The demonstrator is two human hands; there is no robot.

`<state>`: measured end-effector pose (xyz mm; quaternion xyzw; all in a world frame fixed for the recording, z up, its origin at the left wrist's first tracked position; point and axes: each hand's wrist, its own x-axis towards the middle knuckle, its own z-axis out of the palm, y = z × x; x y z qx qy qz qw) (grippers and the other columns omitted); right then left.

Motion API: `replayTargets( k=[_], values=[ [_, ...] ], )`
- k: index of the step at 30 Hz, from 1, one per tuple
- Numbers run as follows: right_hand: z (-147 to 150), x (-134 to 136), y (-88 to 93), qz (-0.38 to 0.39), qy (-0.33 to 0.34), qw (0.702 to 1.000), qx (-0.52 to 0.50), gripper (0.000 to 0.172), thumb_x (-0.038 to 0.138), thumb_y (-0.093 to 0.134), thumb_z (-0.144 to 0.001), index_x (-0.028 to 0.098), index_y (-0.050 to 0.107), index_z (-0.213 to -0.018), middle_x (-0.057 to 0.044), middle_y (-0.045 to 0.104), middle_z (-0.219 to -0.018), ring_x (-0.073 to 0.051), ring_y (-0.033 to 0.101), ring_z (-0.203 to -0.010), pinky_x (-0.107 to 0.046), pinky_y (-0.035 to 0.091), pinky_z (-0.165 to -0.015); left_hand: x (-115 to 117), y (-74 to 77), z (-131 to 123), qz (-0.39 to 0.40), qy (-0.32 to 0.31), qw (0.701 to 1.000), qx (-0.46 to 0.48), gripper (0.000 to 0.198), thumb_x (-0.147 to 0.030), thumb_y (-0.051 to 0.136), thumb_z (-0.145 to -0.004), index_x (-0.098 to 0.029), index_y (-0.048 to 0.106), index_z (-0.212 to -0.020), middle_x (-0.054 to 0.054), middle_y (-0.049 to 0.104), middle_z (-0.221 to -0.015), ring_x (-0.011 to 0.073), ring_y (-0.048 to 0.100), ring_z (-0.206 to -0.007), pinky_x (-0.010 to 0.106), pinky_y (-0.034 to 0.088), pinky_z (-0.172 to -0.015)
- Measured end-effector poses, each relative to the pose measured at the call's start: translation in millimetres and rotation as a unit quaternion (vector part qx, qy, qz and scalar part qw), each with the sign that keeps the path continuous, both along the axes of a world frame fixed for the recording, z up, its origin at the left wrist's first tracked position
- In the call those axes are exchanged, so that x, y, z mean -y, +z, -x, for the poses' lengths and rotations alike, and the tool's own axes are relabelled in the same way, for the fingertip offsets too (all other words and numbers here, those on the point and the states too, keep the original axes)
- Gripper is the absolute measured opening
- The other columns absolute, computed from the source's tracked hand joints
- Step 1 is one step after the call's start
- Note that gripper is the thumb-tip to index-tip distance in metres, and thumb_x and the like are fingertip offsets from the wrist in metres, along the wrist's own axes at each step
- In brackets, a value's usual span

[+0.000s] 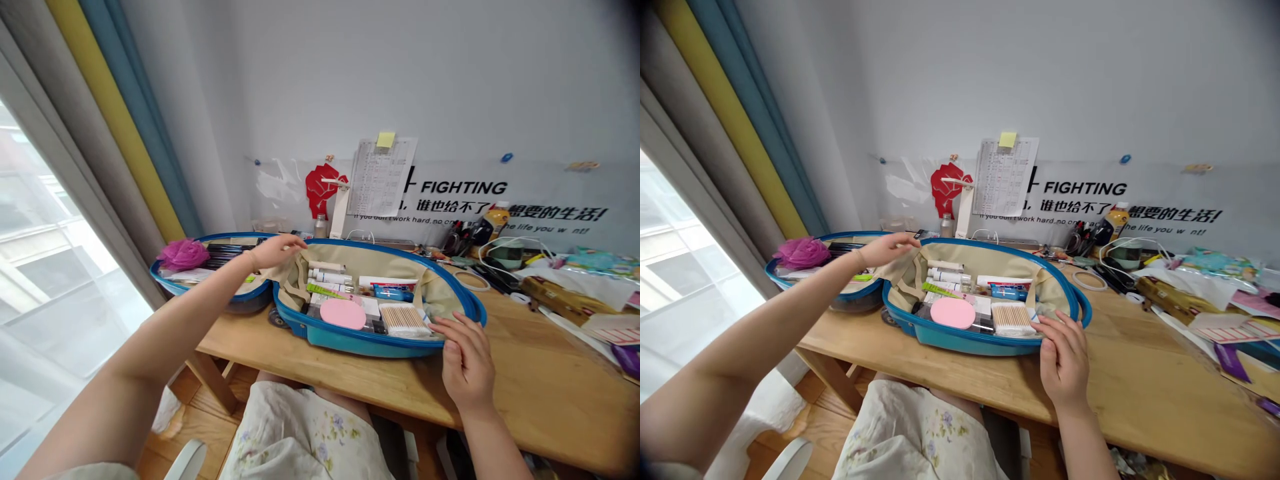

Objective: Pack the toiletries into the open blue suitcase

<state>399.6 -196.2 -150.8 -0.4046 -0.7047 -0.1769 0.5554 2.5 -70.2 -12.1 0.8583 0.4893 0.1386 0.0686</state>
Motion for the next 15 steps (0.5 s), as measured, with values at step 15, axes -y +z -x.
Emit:
replayTargets(
  k=[15],
  values=[
    [-1.7, -0.3, 0.8, 0.002, -0.012, 1.000, 0.013, 0.025, 0.023, 0.042, -0.092, 0.021, 0.067, -0.095, -0.008, 0.069, -0.099, -0.027, 0.058, -0.113, -0.051, 0.039, -0.102, 5.6, -51.6, 129.8, 0.153, 0.186, 0.942, -0.234, 0.052, -0.029, 0.063, -0.060, -0.016, 0.061, -0.110, 0.016, 0.070, -0.109, 0.0301, 0.067, -0.097, 0.036, 0.050, -0.086]
  ],
)
